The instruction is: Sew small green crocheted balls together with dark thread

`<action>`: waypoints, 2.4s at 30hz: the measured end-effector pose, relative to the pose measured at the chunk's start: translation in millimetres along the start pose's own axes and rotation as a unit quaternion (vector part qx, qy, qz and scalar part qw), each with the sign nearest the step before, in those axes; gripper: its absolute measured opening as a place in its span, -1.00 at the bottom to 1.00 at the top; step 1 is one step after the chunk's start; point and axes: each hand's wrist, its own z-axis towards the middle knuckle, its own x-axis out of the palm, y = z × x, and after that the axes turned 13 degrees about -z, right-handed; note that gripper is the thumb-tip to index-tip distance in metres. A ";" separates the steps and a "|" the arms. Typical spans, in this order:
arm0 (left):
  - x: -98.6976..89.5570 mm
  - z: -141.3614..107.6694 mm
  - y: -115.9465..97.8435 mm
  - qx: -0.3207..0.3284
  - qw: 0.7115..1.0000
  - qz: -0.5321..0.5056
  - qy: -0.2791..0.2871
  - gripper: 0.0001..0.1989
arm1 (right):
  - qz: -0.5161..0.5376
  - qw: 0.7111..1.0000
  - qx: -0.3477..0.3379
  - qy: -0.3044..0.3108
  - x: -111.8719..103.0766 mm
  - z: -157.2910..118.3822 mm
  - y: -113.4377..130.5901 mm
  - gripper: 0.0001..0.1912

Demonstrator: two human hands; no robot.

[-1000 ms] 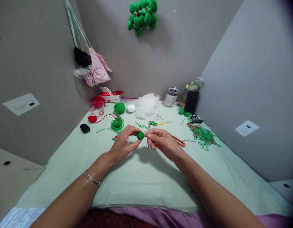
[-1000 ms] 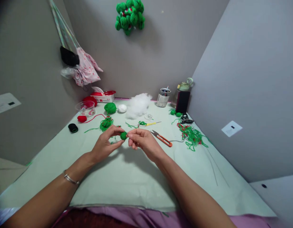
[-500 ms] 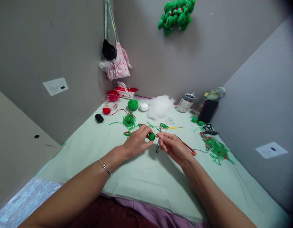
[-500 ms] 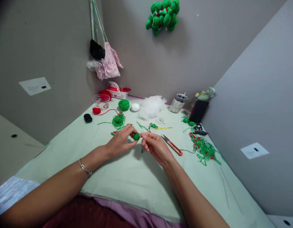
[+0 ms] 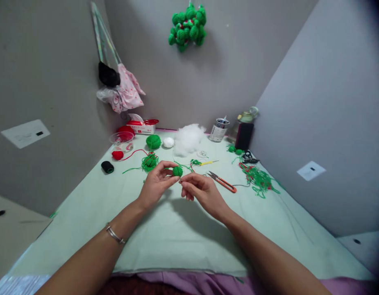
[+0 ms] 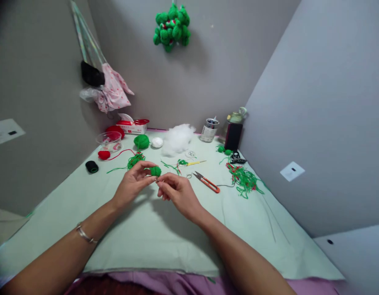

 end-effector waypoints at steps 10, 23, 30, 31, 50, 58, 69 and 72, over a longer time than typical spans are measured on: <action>1.0 1.9 -2.6 -0.049 0.996 -0.071 0.000 -0.64 | -0.071 0.995 -0.075 -0.009 5.0 -13.1 1.4 -0.79; 5.1 -4.7 2.6 0.026 0.995 0.086 0.045 -0.70 | 0.025 0.999 -0.044 -0.020 0.4 -13.6 9.6 -0.74; 6.8 -7.0 1.1 0.083 0.987 0.132 0.036 -0.69 | 0.036 0.997 -0.046 0.046 -7.2 -12.9 4.2 -0.70; 6.5 -7.0 -0.2 0.083 0.988 0.126 0.027 -0.70 | 0.013 0.996 -0.052 0.065 -7.6 -12.7 2.3 -0.70; -2.9 3.8 -9.9 -0.027 0.991 -0.100 -0.080 -0.59 | -0.152 0.980 -0.107 -0.066 -17.9 -8.5 4.4 -0.81; -4.1 4.4 -9.8 -0.051 0.986 -0.129 -0.092 -0.66 | 0.153 0.985 0.032 -0.077 -41.2 5.5 -1.9 -0.84; -4.2 4.2 -8.5 -0.077 0.984 -0.126 -0.096 -0.67 | 0.354 0.908 0.206 -0.084 -32.0 20.9 -39.5 -0.91; -1.8 4.0 -9.6 -0.088 0.983 -0.129 -0.095 -0.66 | 0.373 0.883 0.268 -0.092 -28.7 19.7 -34.1 -0.75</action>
